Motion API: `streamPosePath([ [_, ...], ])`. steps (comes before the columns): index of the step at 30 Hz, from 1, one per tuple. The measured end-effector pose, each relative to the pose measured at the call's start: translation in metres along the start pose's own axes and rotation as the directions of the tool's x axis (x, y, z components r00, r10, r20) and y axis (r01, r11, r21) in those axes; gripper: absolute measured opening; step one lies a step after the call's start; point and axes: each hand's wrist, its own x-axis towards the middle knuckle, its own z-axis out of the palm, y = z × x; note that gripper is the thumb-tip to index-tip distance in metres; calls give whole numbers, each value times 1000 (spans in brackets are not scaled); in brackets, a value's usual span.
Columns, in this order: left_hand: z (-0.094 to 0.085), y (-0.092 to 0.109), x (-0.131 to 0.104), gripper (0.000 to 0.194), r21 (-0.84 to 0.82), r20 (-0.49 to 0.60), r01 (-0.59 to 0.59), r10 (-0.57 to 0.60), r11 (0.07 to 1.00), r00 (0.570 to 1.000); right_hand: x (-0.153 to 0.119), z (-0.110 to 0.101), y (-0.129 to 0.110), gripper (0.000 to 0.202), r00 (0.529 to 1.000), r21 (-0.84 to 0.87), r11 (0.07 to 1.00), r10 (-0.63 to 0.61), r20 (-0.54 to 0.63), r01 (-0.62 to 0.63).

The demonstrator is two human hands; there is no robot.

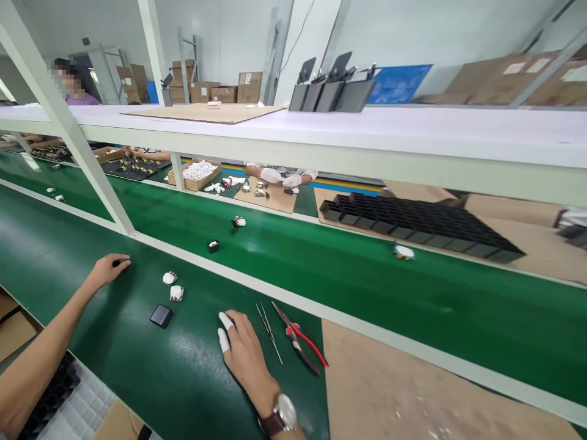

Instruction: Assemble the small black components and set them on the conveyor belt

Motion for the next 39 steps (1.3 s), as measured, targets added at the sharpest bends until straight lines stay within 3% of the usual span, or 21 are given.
streamPosePath([
  [3, 13, 13, -30, 37, -104, 57, -94, 101, 990, 993, 35, 22, -16, 41, 995, 21, 999, -45, 88, 43],
  [7, 29, 62, -62, 32, -305, 40, -289, 315, 907, 948, 84, 57, -33, 49, 963, 84, 988, -144, 226, 128],
  [10, 26, 90, -75, 29, -317, -16, -391, 408, 864, 913, 104, 74, -38, 45, 934, 107, 979, -197, 298, 172],
  [13, 16, 105, -94, 34, -289, -37, -469, 480, 835, 877, 97, 71, -32, 34, 940, 69, 983, -184, 286, 171],
  [17, 19, 114, -130, 53, -318, 79, -498, 545, 807, 834, 56, 42, -12, 33, 984, -4, 998, -61, 168, 63],
  [20, 29, 121, -146, 31, -291, 103, -491, 537, 821, 837, 22, 19, 1, 44, 995, -50, 998, 49, 83, -45],
  [22, 33, 129, -147, 19, -331, 123, -492, 554, 805, 823, 6, 8, 5, 48, 994, -74, 994, 84, 69, -79],
  [27, 40, 163, -131, 26, -591, 92, -414, 567, 692, 818, -9, -2, -2, 40, 989, -207, 972, 127, 81, -108],
  [32, 69, 197, -116, 20, -647, 8, -416, 551, 639, 834, -11, 3, -10, 42, 974, -306, 945, 170, 149, -118],
  [36, 86, 205, -108, 39, -668, 67, -387, 569, 636, 820, -12, 5, -9, 46, 973, -281, 950, 183, 143, -137],
  [39, 87, 202, -103, 45, -632, 124, -396, 592, 666, 797, -11, 4, -8, 46, 978, -288, 950, 163, 129, -120],
])
